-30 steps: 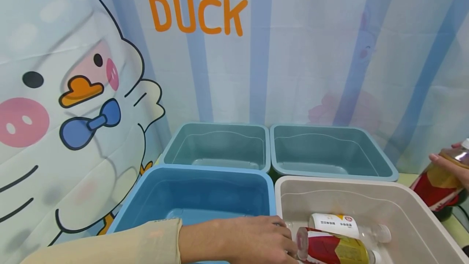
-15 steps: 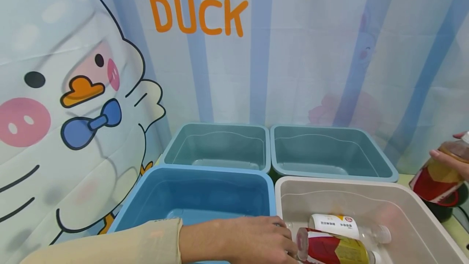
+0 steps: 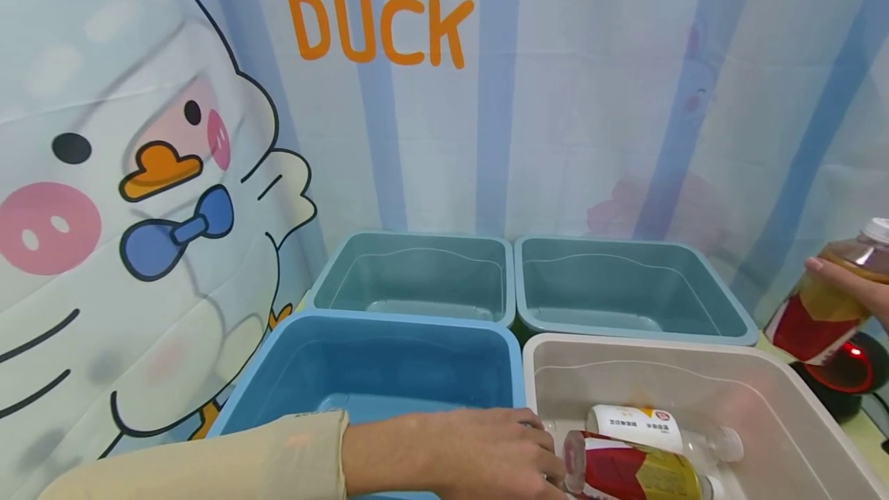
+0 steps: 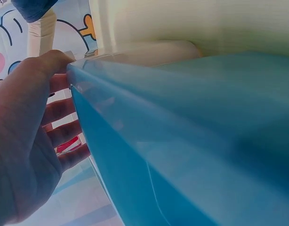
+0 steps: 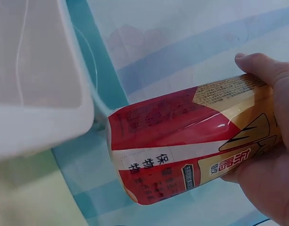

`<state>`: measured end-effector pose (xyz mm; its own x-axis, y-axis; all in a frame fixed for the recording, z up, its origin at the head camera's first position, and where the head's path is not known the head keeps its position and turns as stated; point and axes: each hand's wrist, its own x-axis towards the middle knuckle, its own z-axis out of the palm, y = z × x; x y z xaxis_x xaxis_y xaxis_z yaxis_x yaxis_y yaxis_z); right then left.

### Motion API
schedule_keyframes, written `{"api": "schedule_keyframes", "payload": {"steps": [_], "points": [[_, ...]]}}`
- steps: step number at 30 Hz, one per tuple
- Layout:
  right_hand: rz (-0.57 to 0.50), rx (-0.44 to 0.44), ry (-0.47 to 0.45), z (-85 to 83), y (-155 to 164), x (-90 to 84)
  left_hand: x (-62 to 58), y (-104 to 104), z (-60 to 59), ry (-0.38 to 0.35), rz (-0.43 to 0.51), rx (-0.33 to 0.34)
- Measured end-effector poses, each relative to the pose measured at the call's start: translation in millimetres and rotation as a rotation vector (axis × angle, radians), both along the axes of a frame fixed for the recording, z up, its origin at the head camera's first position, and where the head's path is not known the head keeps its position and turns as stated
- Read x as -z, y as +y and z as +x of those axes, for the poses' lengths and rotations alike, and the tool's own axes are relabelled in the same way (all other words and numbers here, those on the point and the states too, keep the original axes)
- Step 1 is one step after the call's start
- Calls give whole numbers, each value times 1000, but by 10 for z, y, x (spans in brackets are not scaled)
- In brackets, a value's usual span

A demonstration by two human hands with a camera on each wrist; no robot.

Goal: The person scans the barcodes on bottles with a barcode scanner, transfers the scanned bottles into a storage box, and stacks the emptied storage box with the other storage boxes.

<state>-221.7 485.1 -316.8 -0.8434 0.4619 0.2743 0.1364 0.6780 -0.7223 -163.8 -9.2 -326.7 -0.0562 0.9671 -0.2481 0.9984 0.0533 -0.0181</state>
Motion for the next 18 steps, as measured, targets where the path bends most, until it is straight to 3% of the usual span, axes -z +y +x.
{"api": "schedule_keyframes", "payload": {"steps": [5,12,18], "points": [[48,-14,44,-21,-117,-121,-1,-2,-3,-11,1,-4],[166,-149,152,-91,-311,-269,-7,6,-18,1,-6,14],[173,-282,110,-139,-521,-372,-7,8,-20,14,-9,18]]}}
